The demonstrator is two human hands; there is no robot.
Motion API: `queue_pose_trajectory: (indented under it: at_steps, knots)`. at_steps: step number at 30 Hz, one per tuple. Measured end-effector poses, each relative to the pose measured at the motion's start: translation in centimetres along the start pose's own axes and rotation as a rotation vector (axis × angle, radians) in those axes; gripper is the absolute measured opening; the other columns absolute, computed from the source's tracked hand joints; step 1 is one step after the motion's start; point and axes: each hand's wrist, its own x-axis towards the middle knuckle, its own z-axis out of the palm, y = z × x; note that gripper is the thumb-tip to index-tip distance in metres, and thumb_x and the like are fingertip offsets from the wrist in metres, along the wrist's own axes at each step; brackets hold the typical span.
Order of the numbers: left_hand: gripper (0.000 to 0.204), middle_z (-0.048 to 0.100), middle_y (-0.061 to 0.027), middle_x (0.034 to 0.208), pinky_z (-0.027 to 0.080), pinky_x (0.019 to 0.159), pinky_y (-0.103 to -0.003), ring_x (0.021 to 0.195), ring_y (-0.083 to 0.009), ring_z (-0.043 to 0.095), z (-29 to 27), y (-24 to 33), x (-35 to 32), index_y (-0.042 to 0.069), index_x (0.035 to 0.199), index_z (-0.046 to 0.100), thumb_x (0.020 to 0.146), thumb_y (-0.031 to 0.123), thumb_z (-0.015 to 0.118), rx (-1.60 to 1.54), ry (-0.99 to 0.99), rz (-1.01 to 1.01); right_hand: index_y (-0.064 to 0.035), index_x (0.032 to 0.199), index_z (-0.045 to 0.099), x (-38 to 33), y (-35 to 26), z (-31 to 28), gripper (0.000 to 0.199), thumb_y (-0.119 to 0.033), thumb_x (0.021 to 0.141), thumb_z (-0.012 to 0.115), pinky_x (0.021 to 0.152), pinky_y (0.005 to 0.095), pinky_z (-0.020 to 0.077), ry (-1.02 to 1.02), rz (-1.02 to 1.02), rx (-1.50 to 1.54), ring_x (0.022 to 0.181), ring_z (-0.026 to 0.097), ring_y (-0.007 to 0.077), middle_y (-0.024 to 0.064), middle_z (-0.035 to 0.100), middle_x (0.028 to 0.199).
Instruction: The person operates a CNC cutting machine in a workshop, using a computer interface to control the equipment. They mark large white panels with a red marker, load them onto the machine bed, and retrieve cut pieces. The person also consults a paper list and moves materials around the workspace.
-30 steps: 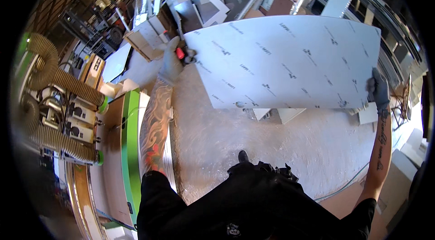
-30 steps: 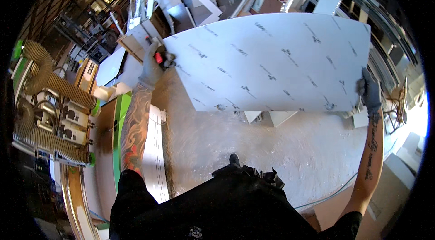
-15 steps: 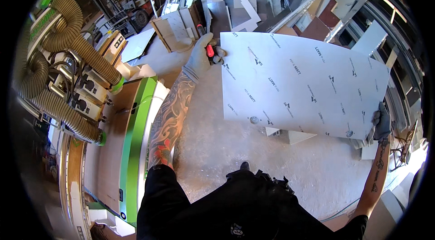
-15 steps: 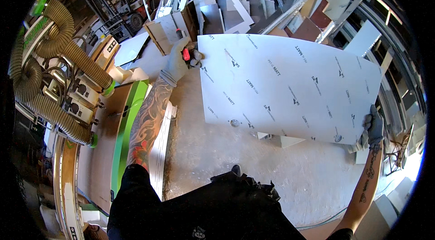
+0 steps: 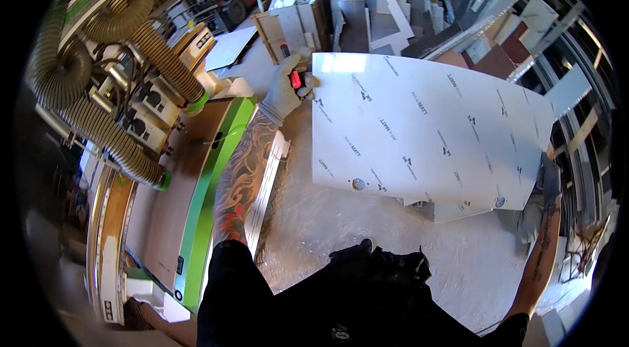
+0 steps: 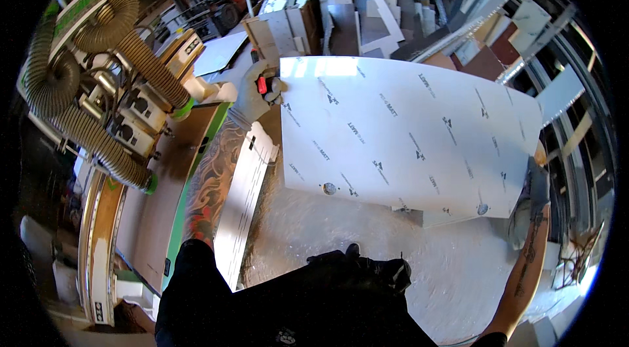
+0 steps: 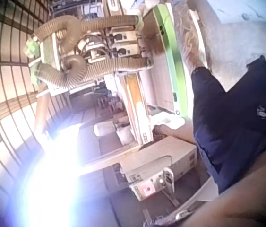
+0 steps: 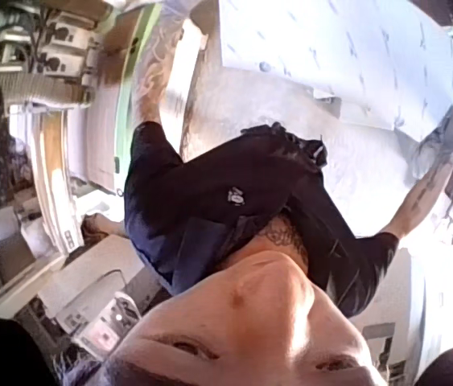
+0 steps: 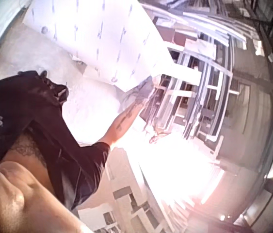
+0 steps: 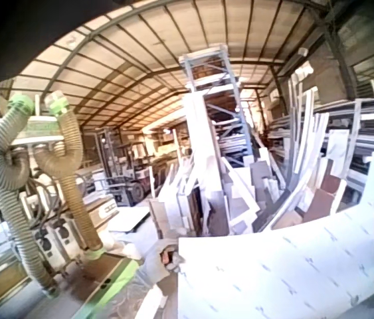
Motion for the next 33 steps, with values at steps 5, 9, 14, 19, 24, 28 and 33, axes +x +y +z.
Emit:
queue_pose_trajectory:
  at_steps: [5,9,14,19,24,28,33]
  knots:
    - [0.051,0.054,-0.004,0.062,0.043,0.058,-0.036,0.049,-0.0151,0.042,0.5,0.6,-2.6,0.001,0.103,0.064,0.099,0.05,0.047,-0.025,0.089,-0.031,-0.0207,0.064,0.051,5.0,0.4,2.8,0.043,-0.044,0.1,0.06,0.034,0.0262,0.0278,-0.136,0.084,0.03,0.035,0.036,0.0076,-0.0058,0.042,0.048]
    - [0.047,0.053,-0.003,0.061,0.036,0.051,-0.031,0.046,-0.0138,0.04,1.4,2.4,-6.6,0.005,0.106,0.064,0.098,0.048,0.049,-0.074,0.118,0.021,-0.0212,0.065,0.051,9.0,1.1,5.9,0.042,-0.043,0.1,0.06,0.034,0.0255,0.0262,-0.285,0.14,0.052,0.035,0.034,0.0069,-0.0066,0.04,0.048]
    - [0.049,0.054,-0.003,0.063,0.034,0.05,-0.03,0.044,-0.013,0.037,5.6,4.7,-10.9,0.003,0.109,0.065,0.097,0.048,0.05,-0.144,0.183,0.054,-0.0218,0.066,0.05,14.0,-0.5,8.4,0.041,-0.043,0.101,0.059,0.034,0.0247,0.0241,-0.432,0.196,0.014,0.035,0.032,0.0061,-0.0076,0.038,0.047]
    - [0.058,0.058,-0.0059,0.066,0.034,0.049,-0.031,0.042,-0.0136,0.036,10.2,7.2,-18.3,-0.004,0.118,0.063,0.098,0.048,0.048,-0.189,0.501,0.035,-0.0221,0.071,0.051,20.5,-0.5,15.3,0.036,-0.042,0.101,0.059,0.034,0.0232,0.0231,-0.737,0.242,0.011,0.037,0.032,0.0046,-0.0084,0.038,0.05]
    - [0.056,0.06,-0.0079,0.067,0.033,0.049,-0.031,0.042,-0.0145,0.038,10.8,6.8,-21.8,0.001,0.114,0.067,0.1,0.051,0.046,-0.136,0.745,0.133,-0.0222,0.067,0.051,24.1,-6.1,25.0,0.039,-0.042,0.098,0.065,0.035,0.0239,0.026,-0.846,0.227,-0.12,0.038,0.037,0.0058,-0.0069,0.041,0.05]
    - [0.052,0.062,-0.0087,0.067,0.033,0.049,-0.032,0.044,-0.015,0.039,13.3,7.0,-22.9,0.003,0.109,0.069,0.101,0.049,0.046,-0.113,0.819,0.2,-0.0213,0.072,0.053,29.8,-5.6,31.4,0.035,-0.041,0.1,0.059,0.034,0.0219,0.0285,-1.043,0.197,-0.126,0.038,0.036,0.0047,-0.0068,0.042,0.052]
    - [0.047,0.063,-0.0083,0.067,0.034,0.048,-0.031,0.043,-0.0145,0.04,17.6,6.8,-24.1,0.005,0.109,0.069,0.101,0.046,0.047,-0.043,0.961,0.276,-0.0176,0.075,0.057,33.1,-5.9,38.1,0.035,-0.039,0.103,0.056,0.035,0.0238,0.0305,-1.296,0.176,-0.061,0.042,0.04,0.0051,-0.0054,0.045,0.056]
